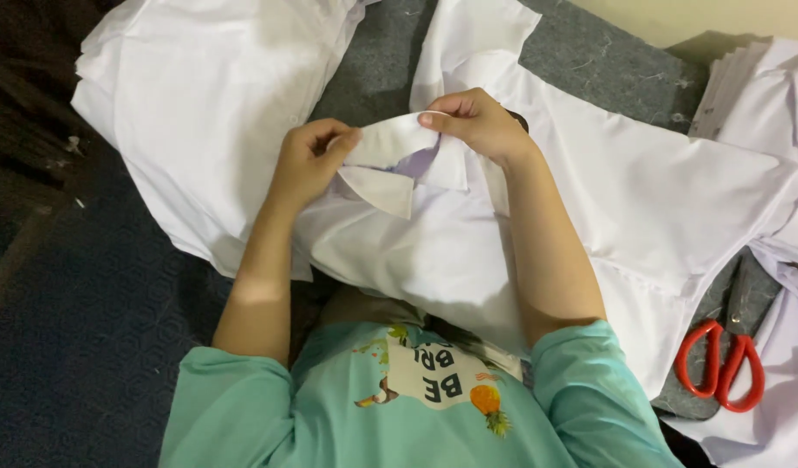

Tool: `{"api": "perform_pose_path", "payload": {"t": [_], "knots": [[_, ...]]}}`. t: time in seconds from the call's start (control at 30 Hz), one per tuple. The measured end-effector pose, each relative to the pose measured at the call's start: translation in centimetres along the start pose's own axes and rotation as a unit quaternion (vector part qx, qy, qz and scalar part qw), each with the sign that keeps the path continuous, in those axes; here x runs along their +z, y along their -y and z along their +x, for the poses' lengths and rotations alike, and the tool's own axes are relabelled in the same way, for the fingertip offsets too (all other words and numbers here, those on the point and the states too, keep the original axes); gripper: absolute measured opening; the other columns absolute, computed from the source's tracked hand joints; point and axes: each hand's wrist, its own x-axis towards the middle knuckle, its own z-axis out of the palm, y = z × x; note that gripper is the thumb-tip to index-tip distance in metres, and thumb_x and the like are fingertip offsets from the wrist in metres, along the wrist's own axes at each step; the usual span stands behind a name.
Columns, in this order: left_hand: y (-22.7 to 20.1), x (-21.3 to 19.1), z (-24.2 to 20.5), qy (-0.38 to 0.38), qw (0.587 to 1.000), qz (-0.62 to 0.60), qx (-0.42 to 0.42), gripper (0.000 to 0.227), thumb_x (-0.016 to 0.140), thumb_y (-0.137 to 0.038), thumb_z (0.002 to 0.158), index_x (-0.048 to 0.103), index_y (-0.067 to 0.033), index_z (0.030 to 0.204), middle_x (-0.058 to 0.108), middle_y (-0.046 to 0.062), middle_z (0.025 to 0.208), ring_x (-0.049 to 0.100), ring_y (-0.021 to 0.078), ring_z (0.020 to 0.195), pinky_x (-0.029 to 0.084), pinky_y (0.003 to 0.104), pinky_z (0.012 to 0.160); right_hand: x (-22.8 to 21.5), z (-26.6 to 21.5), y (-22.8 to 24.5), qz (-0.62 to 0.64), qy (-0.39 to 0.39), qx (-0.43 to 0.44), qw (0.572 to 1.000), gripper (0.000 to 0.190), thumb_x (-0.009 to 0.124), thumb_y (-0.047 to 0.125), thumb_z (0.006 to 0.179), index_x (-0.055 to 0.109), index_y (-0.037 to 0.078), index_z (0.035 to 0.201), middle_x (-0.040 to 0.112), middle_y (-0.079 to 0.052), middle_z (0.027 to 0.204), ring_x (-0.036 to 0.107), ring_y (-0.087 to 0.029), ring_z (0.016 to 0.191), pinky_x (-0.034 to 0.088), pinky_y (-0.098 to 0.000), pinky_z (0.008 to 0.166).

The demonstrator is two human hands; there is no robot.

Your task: Trimming loose threads with scissors and folding a white school uniform shirt

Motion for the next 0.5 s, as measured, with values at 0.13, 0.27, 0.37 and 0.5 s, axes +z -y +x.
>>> {"api": "perform_pose_path", "payload": {"t": [0.13,0.27,0.37,0.5], "knots": [[-7.1,-1.0,0.2,0.134,0.969,0.176,0.109,0.017,0.077,-0.027,0.095,0.076,-0.0111,0.088,0.066,-0.002,0.077,0.055,0.012,0.069,0.042,0.029,0.066,4.3,-1.8,6.9,-0.045,-0.007,-0.019,0.999,0.021,0.072,0.021,0.102,0.07,0.012,0.083,0.046,0.01,0.07,0.037,-0.003,0.07,0.029,-0.0195,0.064],[-8.6,0.8,1.0,0.178,0.963,0.199,0.042,0.04,0.06,-0.042,0.105,0.064,-0.0122,0.079,0.045,-0.004,0.062,0.04,0.0103,0.06,0.032,0.031,0.058,5.6,-2.9,8.8,-0.098,-0.038,-0.076,0.992,0.012,0.068,0.012,0.102,0.072,0.011,0.092,0.058,0.007,0.08,0.046,-0.003,0.073,0.035,-0.0196,0.065],[-6.8,1.2,1.8,0.138,0.965,0.221,0.005,0.031,0.061,-0.028,0.105,0.062,-0.0137,0.077,0.045,-0.004,0.061,0.04,0.0109,0.06,0.031,0.033,0.057,5.6,-4.3,10.6,-0.264,-0.122,-0.04,0.956,0.032,0.077,0.018,0.092,0.048,0.016,0.105,0.057,0.003,0.102,0.058,-0.015,0.089,0.045,-0.0302,0.077],[-4.3,0.4,1.9,-0.008,0.972,0.222,0.077,0.025,0.061,-0.027,0.102,0.07,-0.0104,0.086,0.066,0.001,0.069,0.055,0.0171,0.062,0.043,0.036,0.06,5.5,-3.8,9.5,-0.279,-0.085,0.102,0.951,0.026,0.076,0.031,0.091,0.058,0.015,0.098,0.062,0.003,0.095,0.061,-0.012,0.088,0.045,-0.0304,0.075]]}}
